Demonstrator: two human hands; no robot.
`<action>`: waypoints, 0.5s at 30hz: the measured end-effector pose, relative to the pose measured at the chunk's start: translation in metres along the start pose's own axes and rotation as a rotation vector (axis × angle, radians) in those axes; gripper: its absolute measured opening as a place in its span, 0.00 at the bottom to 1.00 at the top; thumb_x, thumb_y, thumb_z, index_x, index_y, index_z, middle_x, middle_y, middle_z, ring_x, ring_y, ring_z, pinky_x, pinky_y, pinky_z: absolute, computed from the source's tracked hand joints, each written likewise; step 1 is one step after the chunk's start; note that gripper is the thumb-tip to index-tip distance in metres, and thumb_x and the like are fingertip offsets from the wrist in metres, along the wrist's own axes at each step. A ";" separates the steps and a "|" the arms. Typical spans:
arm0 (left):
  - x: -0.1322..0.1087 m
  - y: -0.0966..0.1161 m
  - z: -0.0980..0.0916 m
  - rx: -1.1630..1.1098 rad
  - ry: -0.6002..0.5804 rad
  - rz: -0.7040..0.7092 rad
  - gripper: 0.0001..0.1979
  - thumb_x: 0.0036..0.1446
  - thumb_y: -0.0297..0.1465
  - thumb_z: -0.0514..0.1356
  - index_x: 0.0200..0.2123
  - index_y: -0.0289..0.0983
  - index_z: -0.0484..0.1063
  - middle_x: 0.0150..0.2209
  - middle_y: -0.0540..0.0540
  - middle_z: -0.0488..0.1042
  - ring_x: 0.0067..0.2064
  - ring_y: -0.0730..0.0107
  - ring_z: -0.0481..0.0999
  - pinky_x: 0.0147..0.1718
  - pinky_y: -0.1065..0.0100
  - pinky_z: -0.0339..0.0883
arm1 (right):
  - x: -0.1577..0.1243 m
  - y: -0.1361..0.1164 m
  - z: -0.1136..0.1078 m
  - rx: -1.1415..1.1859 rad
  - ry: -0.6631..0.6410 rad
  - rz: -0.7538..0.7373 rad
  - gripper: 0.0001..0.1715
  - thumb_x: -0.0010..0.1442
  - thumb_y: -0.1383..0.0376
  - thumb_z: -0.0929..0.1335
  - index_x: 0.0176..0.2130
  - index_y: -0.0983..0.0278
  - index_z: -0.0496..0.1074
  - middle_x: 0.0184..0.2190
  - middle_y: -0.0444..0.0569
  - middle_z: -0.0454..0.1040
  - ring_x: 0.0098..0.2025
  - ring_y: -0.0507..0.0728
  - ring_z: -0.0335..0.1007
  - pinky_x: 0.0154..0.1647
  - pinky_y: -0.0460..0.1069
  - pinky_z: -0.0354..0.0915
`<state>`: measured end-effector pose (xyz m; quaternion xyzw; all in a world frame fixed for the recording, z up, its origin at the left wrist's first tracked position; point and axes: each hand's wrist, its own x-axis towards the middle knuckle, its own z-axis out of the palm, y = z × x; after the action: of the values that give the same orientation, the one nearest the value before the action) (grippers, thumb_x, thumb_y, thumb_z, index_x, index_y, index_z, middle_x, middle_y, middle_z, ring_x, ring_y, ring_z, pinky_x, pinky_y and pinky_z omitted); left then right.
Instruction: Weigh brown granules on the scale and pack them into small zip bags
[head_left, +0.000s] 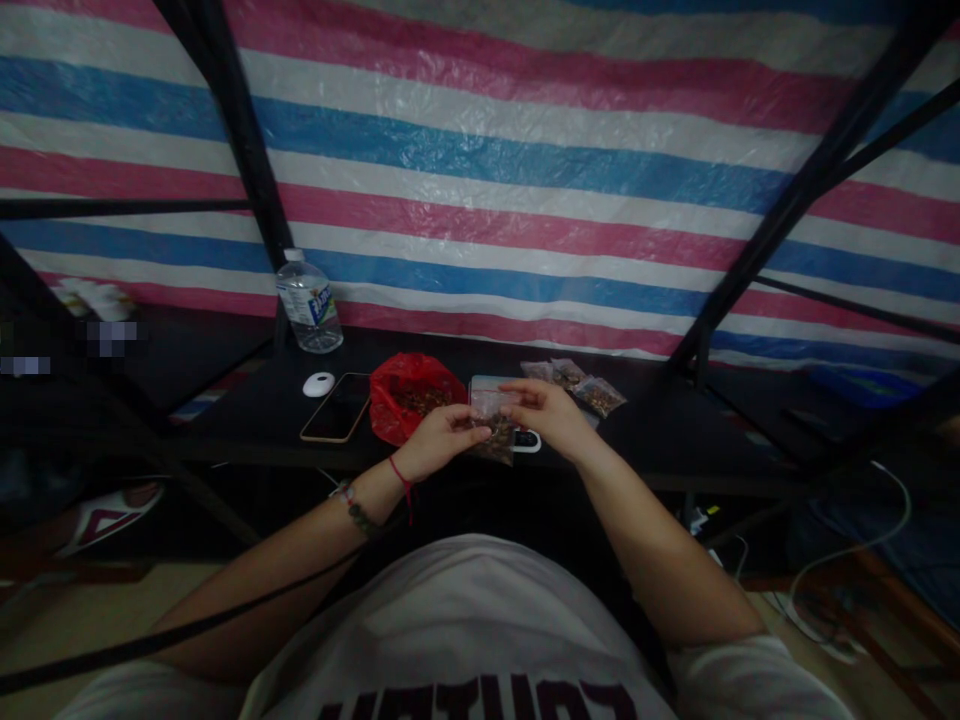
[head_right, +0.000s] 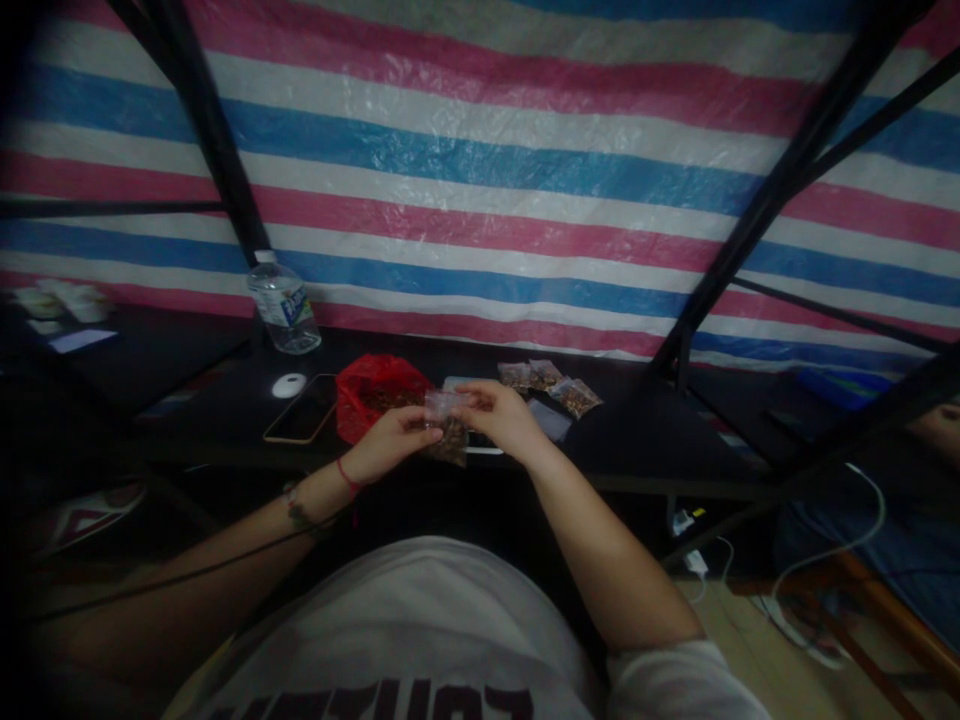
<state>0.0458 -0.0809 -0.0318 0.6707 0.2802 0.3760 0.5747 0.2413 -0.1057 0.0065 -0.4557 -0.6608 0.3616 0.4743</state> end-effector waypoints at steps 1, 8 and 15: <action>0.000 0.000 0.000 -0.007 -0.004 0.010 0.17 0.47 0.38 0.67 0.37 0.33 0.76 0.36 0.44 0.79 0.38 0.63 0.78 0.40 0.63 0.70 | 0.000 0.000 0.001 0.011 -0.028 0.013 0.14 0.49 0.60 0.72 0.35 0.66 0.75 0.25 0.45 0.72 0.25 0.50 0.65 0.26 0.45 0.61; 0.001 -0.001 -0.002 -0.022 -0.017 0.094 0.23 0.44 0.35 0.69 0.45 0.34 0.73 0.43 0.42 0.78 0.43 0.61 0.78 0.46 0.60 0.70 | 0.001 0.004 0.010 -0.004 0.051 0.004 0.13 0.45 0.58 0.74 0.25 0.66 0.74 0.22 0.44 0.72 0.24 0.51 0.65 0.27 0.46 0.60; 0.001 -0.003 -0.002 -0.046 -0.035 0.077 0.29 0.42 0.33 0.70 0.49 0.34 0.69 0.47 0.40 0.76 0.46 0.60 0.77 0.48 0.59 0.69 | 0.001 0.003 0.012 0.010 0.145 -0.001 0.11 0.47 0.59 0.73 0.27 0.65 0.74 0.22 0.44 0.73 0.25 0.52 0.66 0.28 0.46 0.62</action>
<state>0.0455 -0.0783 -0.0346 0.6741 0.2351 0.3925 0.5799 0.2303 -0.1047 0.0000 -0.4780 -0.6232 0.3304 0.5234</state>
